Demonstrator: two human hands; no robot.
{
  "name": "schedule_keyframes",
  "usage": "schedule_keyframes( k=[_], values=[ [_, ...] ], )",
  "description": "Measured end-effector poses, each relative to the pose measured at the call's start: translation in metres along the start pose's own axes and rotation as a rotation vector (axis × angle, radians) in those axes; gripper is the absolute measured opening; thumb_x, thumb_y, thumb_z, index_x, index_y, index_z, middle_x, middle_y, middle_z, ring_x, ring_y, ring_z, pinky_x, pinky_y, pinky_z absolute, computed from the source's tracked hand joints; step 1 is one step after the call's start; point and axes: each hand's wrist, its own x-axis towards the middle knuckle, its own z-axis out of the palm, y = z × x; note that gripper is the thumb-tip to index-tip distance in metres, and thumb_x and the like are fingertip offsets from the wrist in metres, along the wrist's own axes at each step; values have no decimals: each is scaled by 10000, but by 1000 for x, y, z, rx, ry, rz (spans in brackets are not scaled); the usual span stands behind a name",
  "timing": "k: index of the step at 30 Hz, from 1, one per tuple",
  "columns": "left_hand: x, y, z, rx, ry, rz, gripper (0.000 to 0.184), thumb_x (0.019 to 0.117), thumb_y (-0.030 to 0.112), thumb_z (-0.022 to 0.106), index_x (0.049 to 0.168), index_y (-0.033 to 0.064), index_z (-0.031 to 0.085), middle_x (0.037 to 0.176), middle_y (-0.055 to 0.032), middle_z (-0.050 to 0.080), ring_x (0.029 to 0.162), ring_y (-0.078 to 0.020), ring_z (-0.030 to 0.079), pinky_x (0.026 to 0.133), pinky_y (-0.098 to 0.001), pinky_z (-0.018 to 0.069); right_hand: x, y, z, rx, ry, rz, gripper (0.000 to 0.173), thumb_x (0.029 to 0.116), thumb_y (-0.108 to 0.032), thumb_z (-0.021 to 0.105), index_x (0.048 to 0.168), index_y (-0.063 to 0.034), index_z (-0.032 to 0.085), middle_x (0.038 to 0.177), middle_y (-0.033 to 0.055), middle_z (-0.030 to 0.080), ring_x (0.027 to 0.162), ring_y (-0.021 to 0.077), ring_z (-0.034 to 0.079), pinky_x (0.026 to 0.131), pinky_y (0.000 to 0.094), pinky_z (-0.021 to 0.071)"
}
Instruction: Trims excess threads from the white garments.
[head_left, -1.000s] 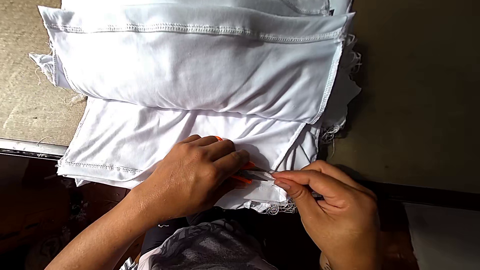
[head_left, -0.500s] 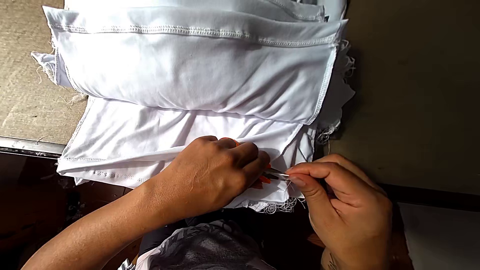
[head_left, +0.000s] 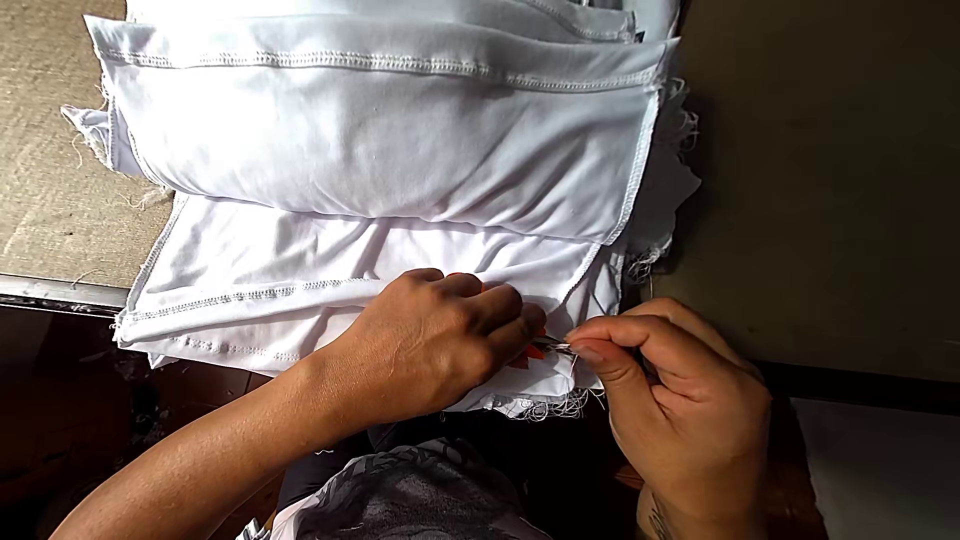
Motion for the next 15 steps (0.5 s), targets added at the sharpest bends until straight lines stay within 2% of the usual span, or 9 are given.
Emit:
schedule_keyframes(
  k=[4, 9, 15],
  values=[
    [0, -1, 2, -13, 14, 4, 265, 1042, 205, 552, 1125, 68, 762, 851, -54, 690, 715, -200, 633, 554, -322, 438, 1, 0, -1, 18, 1, -2, 217, 1024, -278, 616, 926, -112, 715, 853, -74, 554, 812, -70, 532, 709, 64, 430],
    [4, 0, -1, 2, -13, 8, 319, 1046, 260, 552, 1196, 51, 738, 869, -62, 674, 722, -203, 624, 554, -314, 443, 2, -1, -2, 27, 4, 0, 209, 1018, -275, 626, 931, -111, 722, 852, -82, 556, 808, -77, 531, 702, 56, 427],
    [10, 3, 2, -1, -6, 42, 249, 1032, 167, 541, 1097, 91, 769, 817, -38, 655, 696, -198, 601, 550, -325, 409, 5, -3, 1, 51, 17, -16, 188, 1017, -256, 631, 945, -109, 722, 869, -82, 561, 816, -81, 537, 712, 52, 438]
  ],
)
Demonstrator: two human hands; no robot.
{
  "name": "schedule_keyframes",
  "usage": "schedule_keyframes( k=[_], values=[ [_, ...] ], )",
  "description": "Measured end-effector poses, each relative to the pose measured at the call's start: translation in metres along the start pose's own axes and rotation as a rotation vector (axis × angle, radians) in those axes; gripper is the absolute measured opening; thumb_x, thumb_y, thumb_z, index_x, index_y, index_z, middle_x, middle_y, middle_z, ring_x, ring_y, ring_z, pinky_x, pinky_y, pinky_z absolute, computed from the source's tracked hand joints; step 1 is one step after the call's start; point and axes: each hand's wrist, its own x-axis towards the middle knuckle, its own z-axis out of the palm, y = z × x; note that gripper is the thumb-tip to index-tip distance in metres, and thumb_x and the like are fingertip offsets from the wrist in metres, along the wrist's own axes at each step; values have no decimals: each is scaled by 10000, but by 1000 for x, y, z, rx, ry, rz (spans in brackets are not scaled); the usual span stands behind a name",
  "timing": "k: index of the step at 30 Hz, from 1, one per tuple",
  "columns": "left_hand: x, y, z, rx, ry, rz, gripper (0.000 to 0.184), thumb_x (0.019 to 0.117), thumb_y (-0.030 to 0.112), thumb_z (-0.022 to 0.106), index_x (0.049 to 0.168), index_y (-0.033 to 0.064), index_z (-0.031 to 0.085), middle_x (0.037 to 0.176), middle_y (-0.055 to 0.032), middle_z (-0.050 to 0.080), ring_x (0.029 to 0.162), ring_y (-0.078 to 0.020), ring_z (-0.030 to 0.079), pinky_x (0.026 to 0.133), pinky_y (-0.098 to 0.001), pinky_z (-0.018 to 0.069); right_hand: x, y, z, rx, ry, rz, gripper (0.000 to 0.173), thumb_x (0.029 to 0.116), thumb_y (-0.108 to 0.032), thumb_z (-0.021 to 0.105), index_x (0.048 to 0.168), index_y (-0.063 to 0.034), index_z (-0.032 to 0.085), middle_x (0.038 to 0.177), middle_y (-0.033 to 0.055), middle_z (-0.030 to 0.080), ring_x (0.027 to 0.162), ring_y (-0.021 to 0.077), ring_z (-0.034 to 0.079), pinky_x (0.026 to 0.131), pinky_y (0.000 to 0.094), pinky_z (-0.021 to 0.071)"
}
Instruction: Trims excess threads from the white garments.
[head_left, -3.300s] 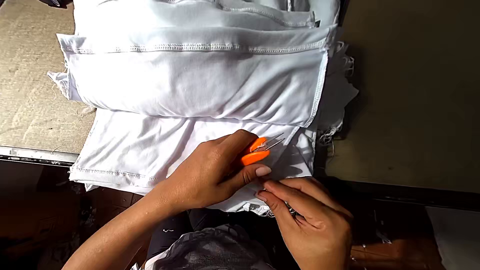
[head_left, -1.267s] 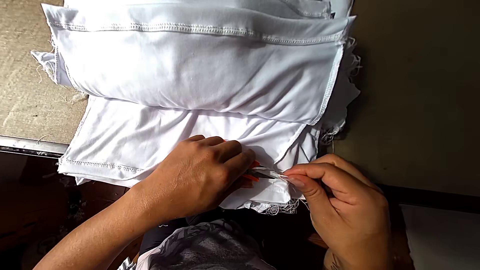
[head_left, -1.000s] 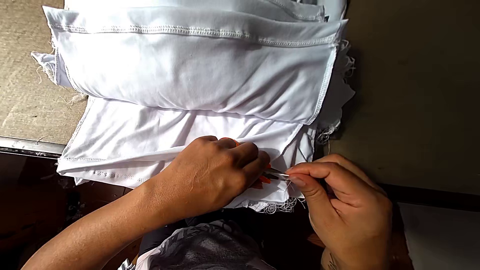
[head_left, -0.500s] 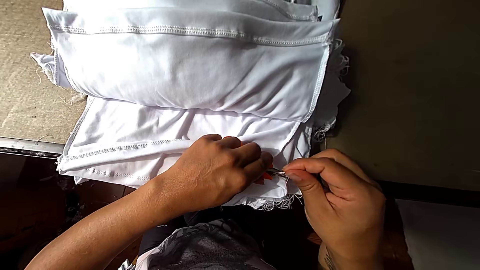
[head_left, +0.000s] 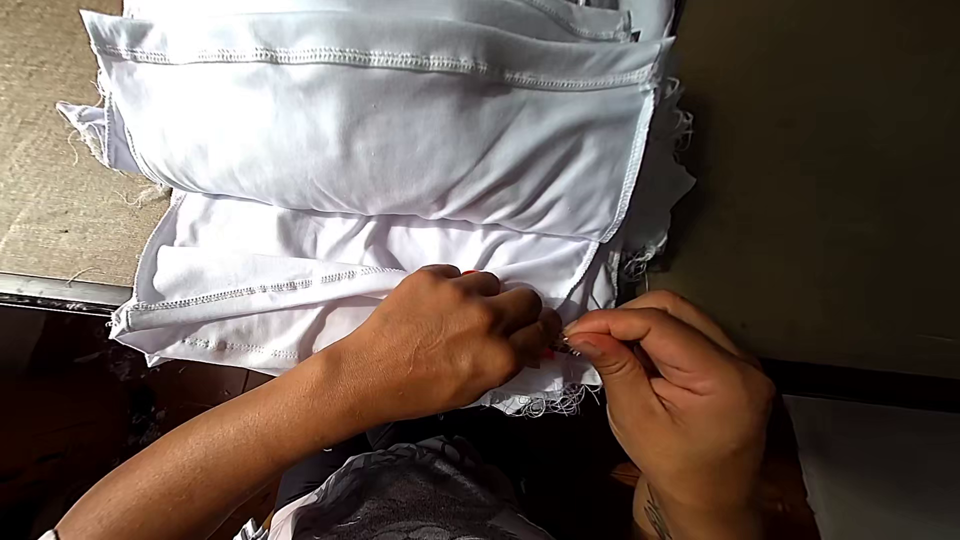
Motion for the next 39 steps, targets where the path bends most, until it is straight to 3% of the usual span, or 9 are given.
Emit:
schedule_keyframes(
  k=[5, 9, 15, 22, 27, 29, 32, 35, 39],
  values=[
    [-9, -4, -6, -137, 16, -112, 305, 1041, 280, 554, 1149, 55, 730, 909, -44, 682, 793, -171, 654, 620, -297, 504, -16, 15, -54, 145, -339, 30, 220, 1030, -413, 594, 928, -242, 687, 829, -127, 572, 779, -76, 555, 672, 72, 449],
    [-23, -12, -22, -371, 50, -217, 360, 1063, 309, 505, 1200, 5, 641, 977, -15, 621, 875, -55, 608, 731, -198, 523, -28, 6, -107, -99, -1057, 203, 274, 982, -234, 665, 1000, 28, 743, 807, 211, 689, 677, 341, 671, 598, 496, 526],
    [-24, -12, -15, -407, 54, -220, 371, 993, 329, 616, 1192, 17, 639, 989, -10, 628, 916, -63, 612, 784, -216, 539, -31, -7, -32, -305, -212, 125, 410, 1025, -459, 577, 1068, -64, 673, 864, 56, 561, 665, 76, 468, 563, 218, 369],
    [-28, -12, -7, -257, 26, -200, 260, 907, 210, 671, 1110, 49, 690, 928, -23, 651, 871, -135, 630, 733, -271, 525, -27, 16, -62, 61, -181, 29, 162, 1007, -387, 638, 898, -275, 681, 998, -154, 549, 937, -81, 531, 785, 80, 437],
    [-27, -13, -10, -307, 48, -207, 252, 876, 141, 646, 1102, 41, 697, 928, -16, 649, 870, -111, 622, 739, -247, 525, -26, 7, -109, 63, -968, 133, 320, 1006, -285, 659, 971, 20, 750, 987, 183, 757, 814, 243, 731, 708, 386, 582],
    [-27, -14, -13, -334, 48, -221, 251, 857, 107, 636, 1092, 42, 698, 921, -3, 646, 859, -85, 615, 738, -223, 524, -37, 1, -87, -182, -634, 143, 362, 972, -379, 693, 897, -26, 727, 840, 145, 726, 648, 192, 646, 569, 339, 520],
    [-27, -13, -14, -359, 41, -221, 257, 846, 102, 633, 1088, 41, 697, 912, 4, 643, 846, -73, 610, 729, -216, 522, -32, -1, -28, -266, -143, -71, 350, 964, -460, 689, 1038, -130, 602, 1002, 25, 629, 951, 77, 598, 817, 189, 481],
    [-26, -13, -13, -361, 49, -205, 250, 836, 107, 655, 1071, 37, 702, 891, 4, 646, 827, -69, 610, 712, -209, 519, -18, -6, 9, -296, -96, -193, 280, 994, -292, 664, 1211, -121, 617, 1116, 69, 634, 1076, 186, 597, 924, 272, 479],
    [-28, -12, -12, -321, 48, -197, 203, 858, 135, 676, 1039, 47, 706, 867, -1, 637, 813, -97, 608, 701, -235, 508, -15, -4, 15, -156, -12, -160, 100, 955, -131, 687, 914, -104, 774, 913, 24, 693, 932, 92, 630, 815, 193, 501]
  ],
)
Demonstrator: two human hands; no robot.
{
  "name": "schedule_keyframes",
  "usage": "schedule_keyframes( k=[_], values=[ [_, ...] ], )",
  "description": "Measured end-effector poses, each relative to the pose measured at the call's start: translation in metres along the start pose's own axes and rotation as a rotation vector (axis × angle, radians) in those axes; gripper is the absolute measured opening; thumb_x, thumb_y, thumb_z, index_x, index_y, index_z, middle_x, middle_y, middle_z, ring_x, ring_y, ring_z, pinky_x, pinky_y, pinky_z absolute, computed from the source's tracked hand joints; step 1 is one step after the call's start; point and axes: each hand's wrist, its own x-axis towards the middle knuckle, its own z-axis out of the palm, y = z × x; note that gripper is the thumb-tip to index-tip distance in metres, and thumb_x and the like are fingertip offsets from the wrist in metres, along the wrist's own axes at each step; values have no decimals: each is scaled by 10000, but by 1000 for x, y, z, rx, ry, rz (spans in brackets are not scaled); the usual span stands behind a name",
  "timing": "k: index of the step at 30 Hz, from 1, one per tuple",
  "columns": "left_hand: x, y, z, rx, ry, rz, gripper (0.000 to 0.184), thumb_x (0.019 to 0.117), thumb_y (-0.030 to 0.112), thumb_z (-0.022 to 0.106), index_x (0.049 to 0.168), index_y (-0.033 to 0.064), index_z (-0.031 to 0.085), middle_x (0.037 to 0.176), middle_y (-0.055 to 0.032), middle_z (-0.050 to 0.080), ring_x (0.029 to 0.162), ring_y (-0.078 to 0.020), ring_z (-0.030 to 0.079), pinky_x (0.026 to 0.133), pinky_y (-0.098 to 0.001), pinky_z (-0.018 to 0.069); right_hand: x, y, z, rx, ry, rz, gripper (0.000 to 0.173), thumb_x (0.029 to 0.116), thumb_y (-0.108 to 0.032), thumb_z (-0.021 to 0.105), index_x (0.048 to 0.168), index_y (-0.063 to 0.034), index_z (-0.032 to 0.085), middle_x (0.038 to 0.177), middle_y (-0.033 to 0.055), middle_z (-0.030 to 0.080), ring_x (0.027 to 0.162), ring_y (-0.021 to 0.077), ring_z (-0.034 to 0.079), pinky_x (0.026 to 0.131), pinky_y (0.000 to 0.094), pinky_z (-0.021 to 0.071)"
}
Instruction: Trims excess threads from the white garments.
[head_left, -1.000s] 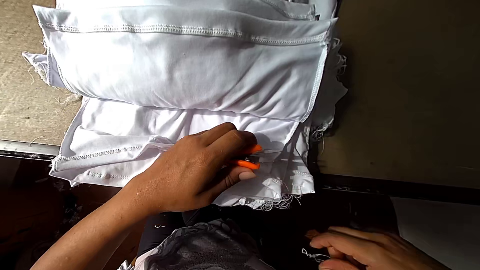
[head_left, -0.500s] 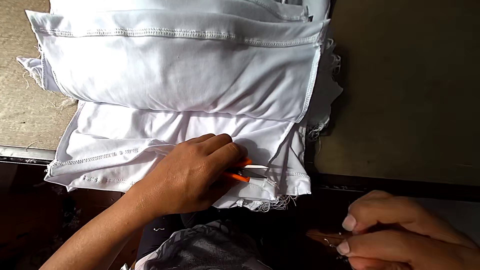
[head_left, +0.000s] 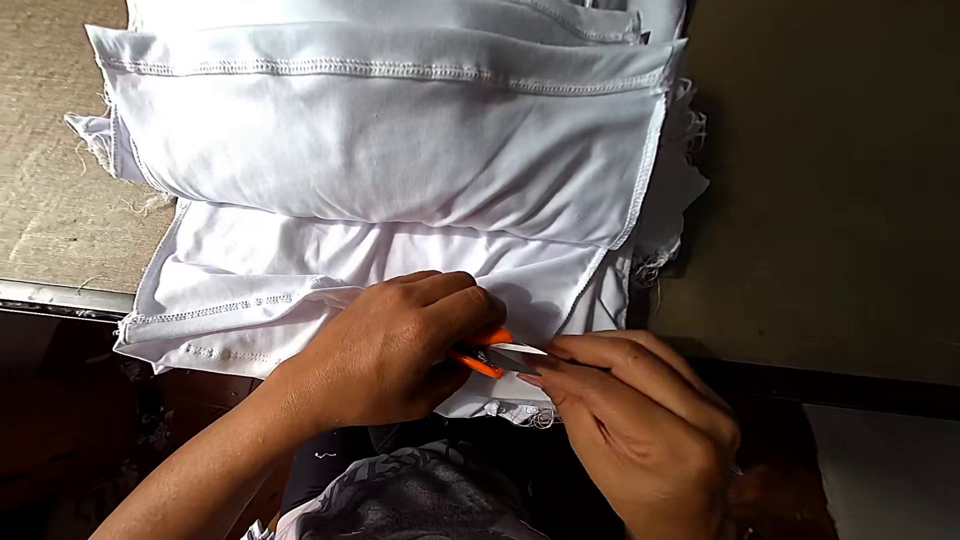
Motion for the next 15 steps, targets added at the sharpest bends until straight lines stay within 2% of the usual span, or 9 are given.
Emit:
schedule_keyframes(
  k=[3, 6, 10, 12, 13, 14, 15],
  values=[
    [0, 0, 3, 70, -19, 11, 172, 897, 198, 690, 1014, 75, 716, 831, 1, 620, 784, -130, 602, 667, -273, 491, -9, 6, -7, 91, 29, 64, 153, 971, -209, 708, 864, -100, 722, 962, 3, 754, 942, 48, 704, 822, 173, 568],
    [0, 0, 5, 102, -28, 27, 130, 914, 177, 655, 988, 94, 721, 824, -1, 625, 778, -144, 609, 653, -285, 486, -20, 8, -14, 153, 22, 150, 176, 973, -273, 714, 872, -129, 719, 997, -28, 778, 947, 51, 740, 822, 180, 609],
    [-1, 1, 8, 154, -27, 38, 155, 952, 187, 607, 968, 103, 736, 842, -13, 658, 810, -165, 643, 662, -307, 500, -27, 11, -27, 145, -7, 188, 181, 996, -320, 680, 890, -174, 704, 951, -68, 767, 912, 14, 724, 785, 152, 587],
    [-1, 1, 9, 160, -23, 44, 159, 956, 189, 602, 958, 102, 736, 844, -17, 662, 817, -169, 647, 665, -309, 500, -25, 10, -45, 243, -199, 158, 275, 1039, -385, 596, 882, -171, 666, 927, -64, 747, 925, 14, 699, 815, 178, 553],
    [0, 1, 8, 155, -21, 45, 155, 954, 187, 606, 954, 101, 735, 842, -17, 661, 813, -167, 646, 663, -307, 501, -20, 9, -55, 336, -345, 120, 350, 1058, -405, 542, 864, -130, 638, 926, -19, 740, 944, 45, 690, 842, 206, 535],
    [0, 0, 8, 149, -17, 44, 150, 948, 185, 611, 949, 99, 735, 833, -15, 656, 800, -164, 640, 652, -304, 495, -17, 7, -61, 409, -430, 73, 419, 1068, -414, 512, 809, -99, 607, 904, 25, 733, 938, 79, 690, 837, 220, 535],
    [-1, 0, 9, 144, -12, 44, 149, 948, 183, 612, 946, 98, 734, 824, -12, 646, 788, -160, 631, 643, -299, 487, -15, 5, -63, 412, -434, 39, 463, 1068, -427, 510, 748, -97, 565, 878, 38, 713, 919, 87, 680, 812, 214, 532]
  ],
)
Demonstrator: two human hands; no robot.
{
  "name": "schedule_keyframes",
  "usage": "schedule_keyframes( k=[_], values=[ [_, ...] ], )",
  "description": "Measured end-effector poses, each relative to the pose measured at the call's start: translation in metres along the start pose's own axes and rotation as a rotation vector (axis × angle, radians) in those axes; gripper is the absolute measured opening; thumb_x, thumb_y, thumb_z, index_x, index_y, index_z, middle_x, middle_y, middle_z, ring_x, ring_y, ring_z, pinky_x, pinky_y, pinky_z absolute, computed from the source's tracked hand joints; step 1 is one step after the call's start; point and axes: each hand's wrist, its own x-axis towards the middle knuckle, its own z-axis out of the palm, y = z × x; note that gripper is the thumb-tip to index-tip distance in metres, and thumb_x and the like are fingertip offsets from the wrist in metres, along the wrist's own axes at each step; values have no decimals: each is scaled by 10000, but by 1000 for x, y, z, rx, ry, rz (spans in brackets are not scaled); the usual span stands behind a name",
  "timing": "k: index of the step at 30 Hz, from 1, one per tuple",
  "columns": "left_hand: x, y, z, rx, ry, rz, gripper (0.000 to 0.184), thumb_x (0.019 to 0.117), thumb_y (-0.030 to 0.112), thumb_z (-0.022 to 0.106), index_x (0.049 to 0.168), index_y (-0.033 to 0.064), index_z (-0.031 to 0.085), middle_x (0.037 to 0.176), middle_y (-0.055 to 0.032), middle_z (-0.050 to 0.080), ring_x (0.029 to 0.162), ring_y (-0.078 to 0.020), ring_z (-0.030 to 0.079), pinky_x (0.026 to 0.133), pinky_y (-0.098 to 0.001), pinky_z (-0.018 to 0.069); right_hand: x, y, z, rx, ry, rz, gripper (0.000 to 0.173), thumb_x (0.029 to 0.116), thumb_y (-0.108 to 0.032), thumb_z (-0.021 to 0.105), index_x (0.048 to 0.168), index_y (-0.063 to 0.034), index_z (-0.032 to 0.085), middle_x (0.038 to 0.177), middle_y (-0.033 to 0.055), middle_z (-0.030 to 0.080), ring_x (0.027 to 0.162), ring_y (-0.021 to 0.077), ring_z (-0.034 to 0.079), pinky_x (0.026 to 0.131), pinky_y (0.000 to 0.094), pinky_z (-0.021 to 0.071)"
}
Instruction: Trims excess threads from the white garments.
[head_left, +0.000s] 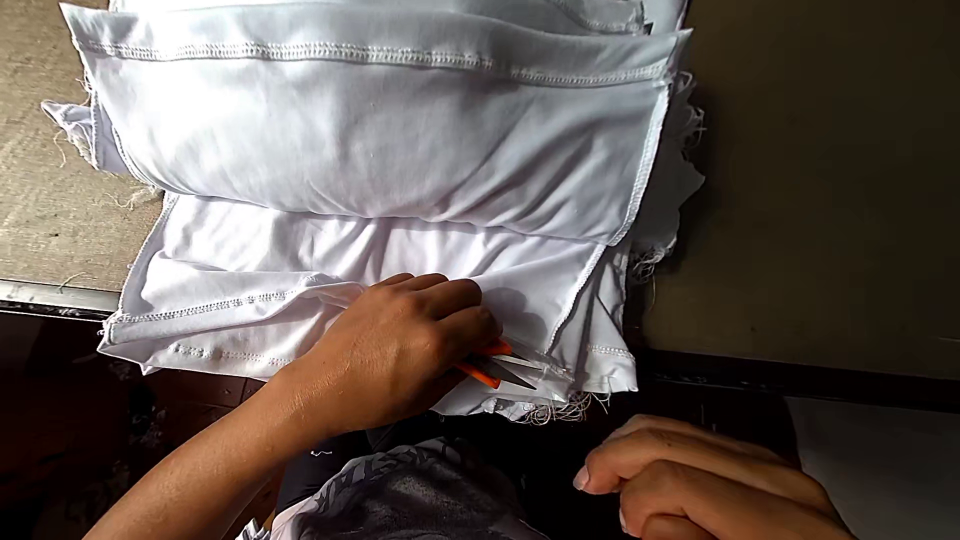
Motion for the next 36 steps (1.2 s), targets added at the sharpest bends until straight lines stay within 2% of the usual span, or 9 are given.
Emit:
schedule_keyframes(
  k=[3, 6, 8, 11, 15, 20, 24, 29, 36],
  values=[
    [0, -1, 1, -16, 32, 2, 152, 951, 168, 603, 937, 83, 729, 897, -40, 666, 850, -166, 651, 680, -298, 510, 6, 2, 19, -282, 286, -13, 478, 970, -525, 652, 714, -149, 505, 868, -23, 615, 907, 36, 610, 777, 165, 482],
    [2, -1, 0, -25, 39, 1, 156, 961, 151, 594, 960, 73, 729, 1090, -85, 741, 1002, -189, 705, 793, -312, 562, 25, 13, 44, -460, 425, -2, 360, 932, -423, 739, 1050, -137, 556, 1094, 17, 625, 1099, 99, 595, 950, 226, 477],
    [6, -1, -2, -56, 53, -2, 149, 931, 107, 585, 971, 68, 723, 950, -49, 737, 885, -157, 693, 723, -288, 540, 33, 19, 55, -370, 444, 36, 308, 978, -262, 694, 1216, -142, 541, 1123, -7, 645, 1093, 60, 615, 949, 197, 500],
    [17, -3, -8, -123, 82, -59, 146, 910, 52, 580, 995, 58, 699, 768, -2, 649, 715, -114, 612, 626, -262, 484, 36, 25, 49, -54, 383, 127, 373, 979, -212, 671, 1311, -217, 502, 1092, -132, 692, 974, -37, 665, 838, 130, 557],
    [35, -3, 7, -56, 161, -158, 141, 887, 11, 587, 980, 61, 680, 763, -34, 643, 723, -173, 628, 642, -319, 491, 36, 30, 33, 29, 236, 179, 371, 924, -206, 677, 1266, -197, 535, 1060, -123, 682, 913, -45, 646, 784, 114, 541],
    [44, -5, 21, 70, 136, -253, 86, 942, 85, 598, 973, 65, 675, 782, -66, 650, 763, -242, 664, 643, -377, 513, 43, 23, 39, -342, 325, 178, 222, 923, -231, 693, 1078, -88, 761, 1170, 79, 601, 826, -12, 567, 682, 96, 474],
    [40, -10, 19, 77, 173, -215, 120, 941, 103, 617, 1011, 41, 691, 863, -90, 676, 838, -242, 677, 716, -368, 534, 43, 23, 42, -291, 372, 220, 229, 930, -285, 722, 1039, -94, 784, 1084, 19, 643, 873, -40, 601, 730, 72, 498],
    [33, -12, 16, 70, 165, -159, 119, 913, 71, 610, 984, 37, 699, 828, -84, 657, 808, -245, 652, 689, -359, 508, 50, 23, 41, -347, 400, 246, 143, 924, -197, 687, 855, -101, 766, 978, -3, 706, 912, -30, 635, 755, 92, 494],
    [31, -16, 6, 35, 101, -100, 220, 925, 95, 621, 1126, 38, 689, 911, -75, 697, 859, -223, 664, 740, -340, 526, 50, 35, 28, -249, 315, 179, 166, 979, -215, 632, 879, -109, 713, 992, -34, 702, 941, -43, 647, 807, 87, 522]
  ],
)
